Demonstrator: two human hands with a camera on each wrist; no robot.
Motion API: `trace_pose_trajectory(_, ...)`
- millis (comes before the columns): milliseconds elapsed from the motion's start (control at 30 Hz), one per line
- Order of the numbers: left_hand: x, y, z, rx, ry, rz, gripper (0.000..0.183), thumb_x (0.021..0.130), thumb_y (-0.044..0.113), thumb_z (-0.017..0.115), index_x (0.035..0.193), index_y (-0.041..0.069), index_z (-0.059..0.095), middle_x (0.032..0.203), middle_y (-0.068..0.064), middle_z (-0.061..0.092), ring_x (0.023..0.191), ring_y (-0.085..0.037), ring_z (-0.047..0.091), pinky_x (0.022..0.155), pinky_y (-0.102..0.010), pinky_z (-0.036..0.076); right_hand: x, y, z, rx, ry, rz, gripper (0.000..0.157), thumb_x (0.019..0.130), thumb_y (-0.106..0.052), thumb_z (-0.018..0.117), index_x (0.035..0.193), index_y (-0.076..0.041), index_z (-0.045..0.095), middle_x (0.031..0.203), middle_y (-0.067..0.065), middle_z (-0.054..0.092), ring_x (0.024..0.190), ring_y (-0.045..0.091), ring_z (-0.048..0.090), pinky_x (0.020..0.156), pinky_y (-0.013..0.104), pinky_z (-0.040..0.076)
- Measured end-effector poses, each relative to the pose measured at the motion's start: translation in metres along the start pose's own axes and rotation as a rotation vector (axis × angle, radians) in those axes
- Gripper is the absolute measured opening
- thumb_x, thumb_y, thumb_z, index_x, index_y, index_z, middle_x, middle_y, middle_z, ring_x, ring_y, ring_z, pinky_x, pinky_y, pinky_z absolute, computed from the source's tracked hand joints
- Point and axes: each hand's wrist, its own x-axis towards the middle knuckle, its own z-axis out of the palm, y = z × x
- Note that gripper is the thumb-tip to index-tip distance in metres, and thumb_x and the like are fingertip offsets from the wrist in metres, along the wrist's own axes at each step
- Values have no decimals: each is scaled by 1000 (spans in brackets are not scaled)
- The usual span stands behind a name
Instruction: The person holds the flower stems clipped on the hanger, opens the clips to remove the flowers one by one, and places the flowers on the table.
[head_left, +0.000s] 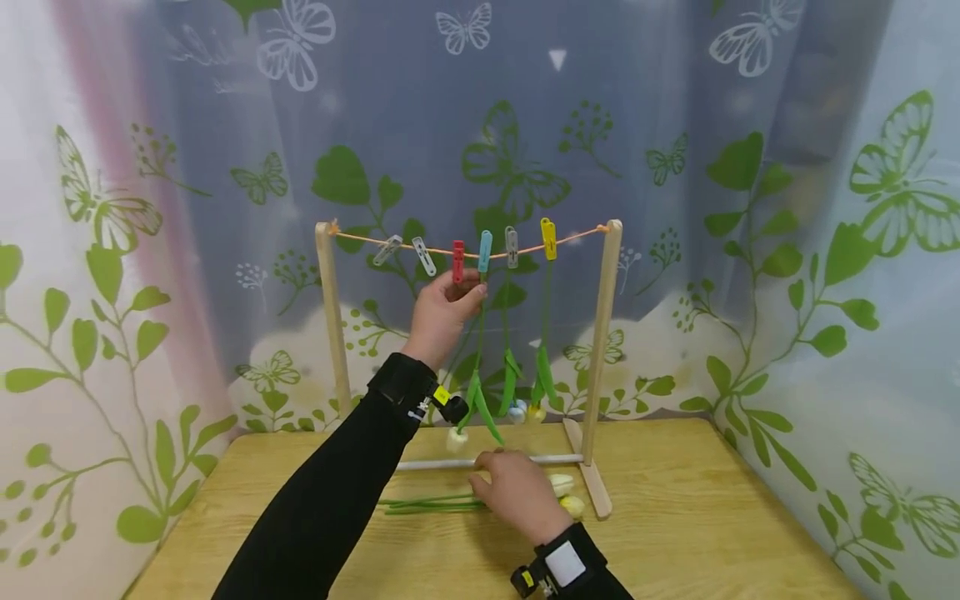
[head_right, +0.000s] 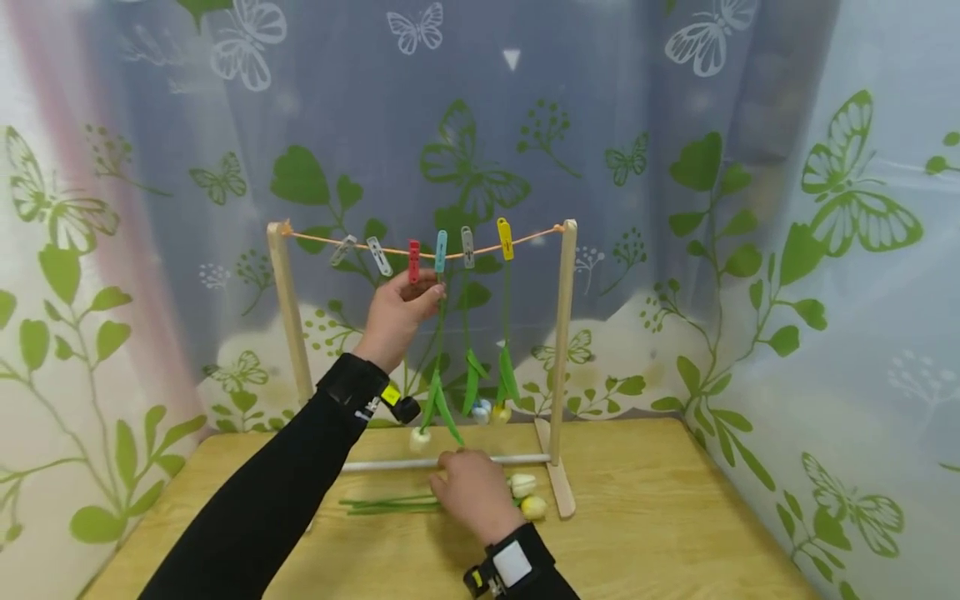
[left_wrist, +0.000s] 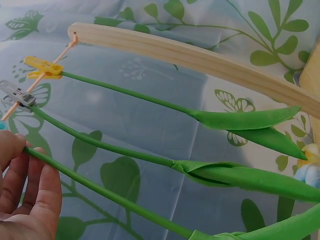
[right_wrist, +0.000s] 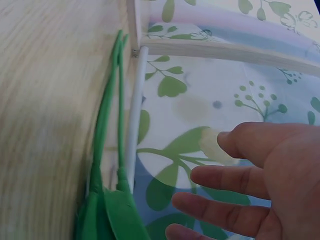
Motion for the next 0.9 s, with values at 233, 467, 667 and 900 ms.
trace_pose_trajectory(233,-2,-2,3,-12,-18,4,28,100,17,72,128,11,69,128,-16,70,115,-26,68,99,-41,61,-2,9,-16,52,21,35,25,100,-29,70,111,-9,79,99,8,76,75,17,69,60,30,55)
trace_pose_trajectory(467,-4,-4,0,-26,-4,-10,29,100,16,72,129,10,69,127,-16,70,116,-30,68,103,-51,57,-2,6,-31,15,37,-10,24,100,-30,70,109,-11,80,101,5,78,77,15,72,63,29,59)
trace_pose_trajectory(667,-4,-3,-3,-23,-2,-9,30,101,16,71,130,12,68,127,-14,69,117,-28,67,100,-43,60,-5,3,-52,-17,18,-50,22,101,-32,69,107,-15,81,102,3,79,78,14,73,65,30,61)
trace_pose_trajectory(900,-4,-1,-4,-23,-1,-3,30,100,16,72,130,11,68,127,-11,70,118,-26,68,98,-38,61,1,2,-85,-70,64,-33,19,99,-32,72,105,-17,81,100,3,79,73,15,72,60,30,58)
